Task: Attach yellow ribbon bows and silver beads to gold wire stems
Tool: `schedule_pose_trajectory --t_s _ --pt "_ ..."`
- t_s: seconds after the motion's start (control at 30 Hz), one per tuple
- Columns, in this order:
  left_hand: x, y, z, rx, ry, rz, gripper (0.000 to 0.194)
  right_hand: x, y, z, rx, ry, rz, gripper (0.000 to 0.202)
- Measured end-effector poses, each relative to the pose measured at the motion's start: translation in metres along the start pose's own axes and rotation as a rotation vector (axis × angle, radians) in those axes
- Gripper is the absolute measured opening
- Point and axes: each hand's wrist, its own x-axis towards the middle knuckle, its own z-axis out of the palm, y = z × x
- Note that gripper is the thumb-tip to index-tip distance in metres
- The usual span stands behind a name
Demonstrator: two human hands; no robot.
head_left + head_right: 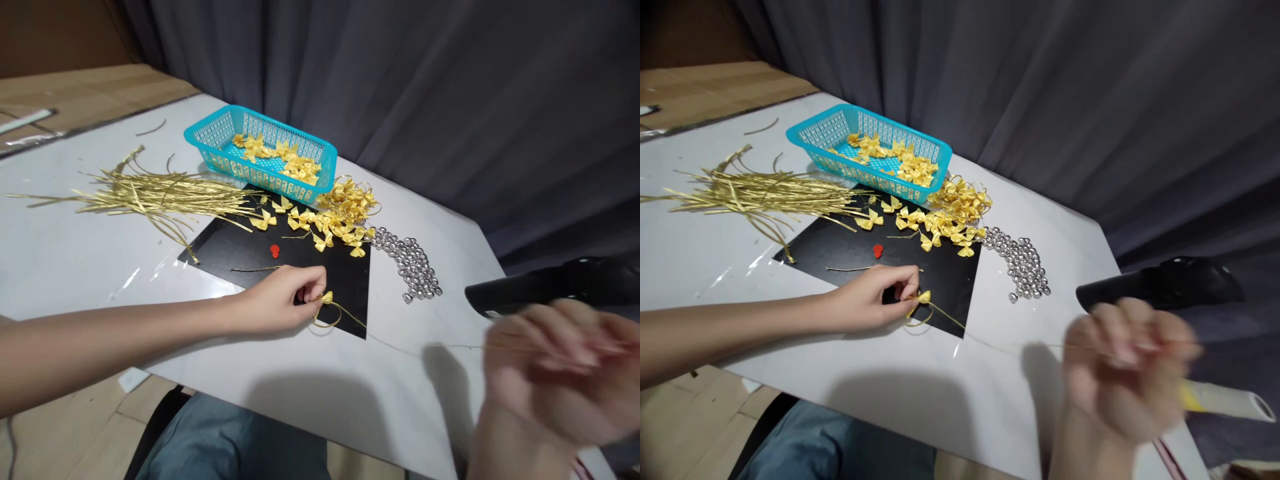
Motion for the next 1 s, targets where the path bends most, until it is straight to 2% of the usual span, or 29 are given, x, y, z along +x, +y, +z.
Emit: schedule_pose_trajectory --t_s 0.03,0.07,0.1,0.17,0.23,0.33,0.47,0.63,1.0 --pt "-0.001 0.0 0.001 0.016 -0.001 0.015 0.019 -0.003 -0.002 0.019 0.206 -0.007 0.008 0.016" --pt "-0.001 -0.001 0.003 0.032 -0.001 0.026 0.019 -0.007 -0.003 0.037 0.33 -0.078 0.021 0.01" --pt "-0.002 -0.001 0.004 0.047 -0.002 0.035 0.019 -0.012 -0.003 0.052 0.351 -0.194 0.048 0.007" --pt "-0.003 -0.001 0.005 0.054 -0.01 0.042 0.017 -0.021 0.0 0.075 0.261 -0.442 0.105 0.005" --pt "-0.004 -0.001 0.004 0.022 -0.022 0.029 0.015 -0.027 0.004 0.087 0.131 -0.517 0.113 0.005" --pt "-0.003 -0.001 0.004 -0.102 -0.026 -0.033 0.015 -0.031 0.01 0.092 -0.023 -0.463 0.139 0.006" --pt "-0.001 -0.002 0.004 -0.327 0.009 -0.119 0.02 -0.028 0.015 0.09 -0.114 -0.35 0.272 0.011" --pt "0.001 0.0 0.003 -0.545 0.006 -0.184 0.021 -0.029 0.015 0.091 -0.159 -0.338 0.293 0.012" --pt "0.004 0.005 -0.001 -0.594 -0.018 -0.251 0.015 -0.029 0.014 0.089 -0.227 -0.318 0.223 0.011"
